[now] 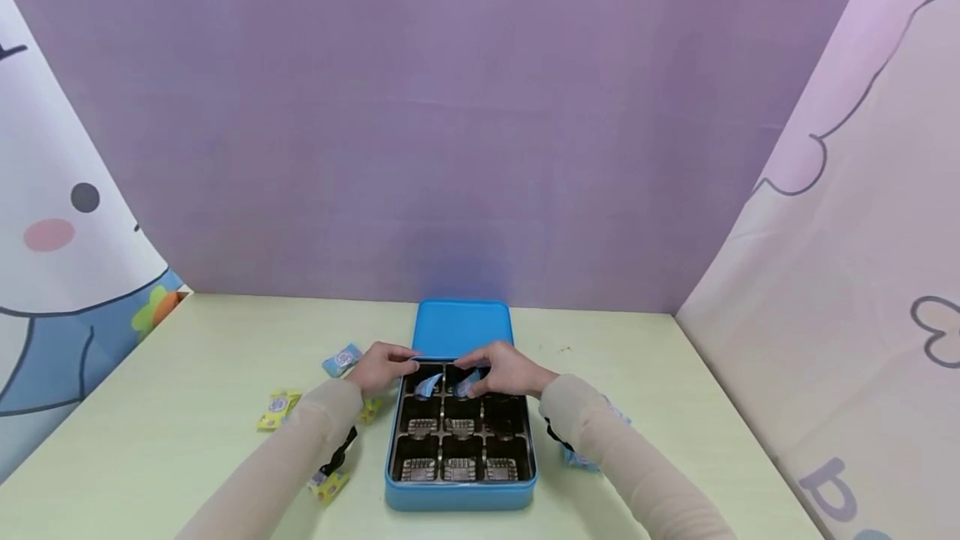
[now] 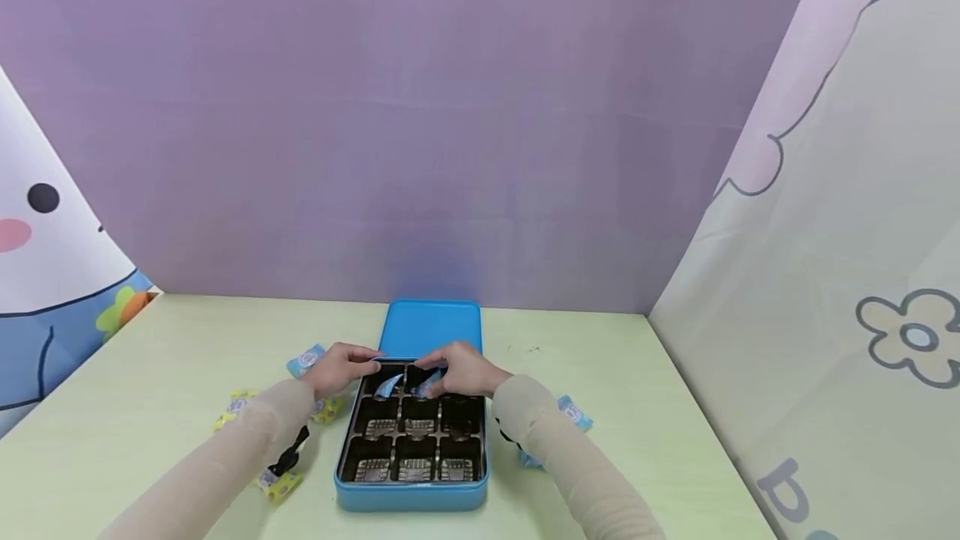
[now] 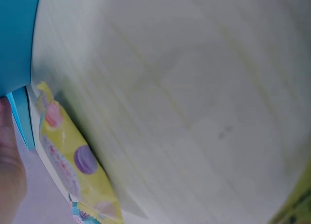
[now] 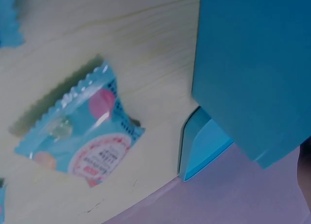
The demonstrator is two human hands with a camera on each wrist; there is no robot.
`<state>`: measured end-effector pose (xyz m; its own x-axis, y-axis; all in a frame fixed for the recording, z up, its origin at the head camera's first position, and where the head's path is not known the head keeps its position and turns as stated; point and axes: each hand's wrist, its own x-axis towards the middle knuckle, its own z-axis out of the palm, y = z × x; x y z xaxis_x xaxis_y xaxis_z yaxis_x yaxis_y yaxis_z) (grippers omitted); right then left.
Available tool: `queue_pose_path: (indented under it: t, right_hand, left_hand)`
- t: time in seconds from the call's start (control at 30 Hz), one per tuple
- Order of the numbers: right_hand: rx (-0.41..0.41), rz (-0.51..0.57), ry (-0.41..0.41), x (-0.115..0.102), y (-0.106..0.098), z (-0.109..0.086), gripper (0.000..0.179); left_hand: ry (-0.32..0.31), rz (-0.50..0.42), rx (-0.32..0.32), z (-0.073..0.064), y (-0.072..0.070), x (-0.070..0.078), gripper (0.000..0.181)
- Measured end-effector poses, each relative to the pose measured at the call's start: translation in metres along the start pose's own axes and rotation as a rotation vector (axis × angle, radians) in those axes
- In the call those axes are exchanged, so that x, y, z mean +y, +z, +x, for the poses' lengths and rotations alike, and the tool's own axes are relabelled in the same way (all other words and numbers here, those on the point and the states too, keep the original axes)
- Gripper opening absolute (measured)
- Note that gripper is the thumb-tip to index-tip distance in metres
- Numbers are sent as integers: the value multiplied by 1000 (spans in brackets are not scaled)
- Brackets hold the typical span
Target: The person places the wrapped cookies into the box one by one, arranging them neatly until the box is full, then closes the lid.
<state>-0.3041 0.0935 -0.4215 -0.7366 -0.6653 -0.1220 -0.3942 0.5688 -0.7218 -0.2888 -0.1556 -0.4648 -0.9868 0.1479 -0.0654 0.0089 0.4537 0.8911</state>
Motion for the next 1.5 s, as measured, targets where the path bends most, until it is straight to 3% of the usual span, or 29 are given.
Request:
queue_pose_path:
  t: [0.63,0.87,1.07,1.27,1.5]
  right_hand:
    - [6,53,2,3,-1,-2,46]
    - [69,99,-36,6,-3,-4,41]
    - [128,177,-51,-1,-12,-18,38]
    - [142,175,-44,-16,-27,-39,40]
    - [147,243,-19,6,-34,-42,42]
  left_hand:
    - [-7,20,-23,-4,1,14,29]
    - [3,12,-23,-3,1,12,29]
    - [16,26,-30,-3,-1,10,29]
    - [12,34,-33,-4,-2,12,29]
    - [7,22,-30,-2,-2,11,29]
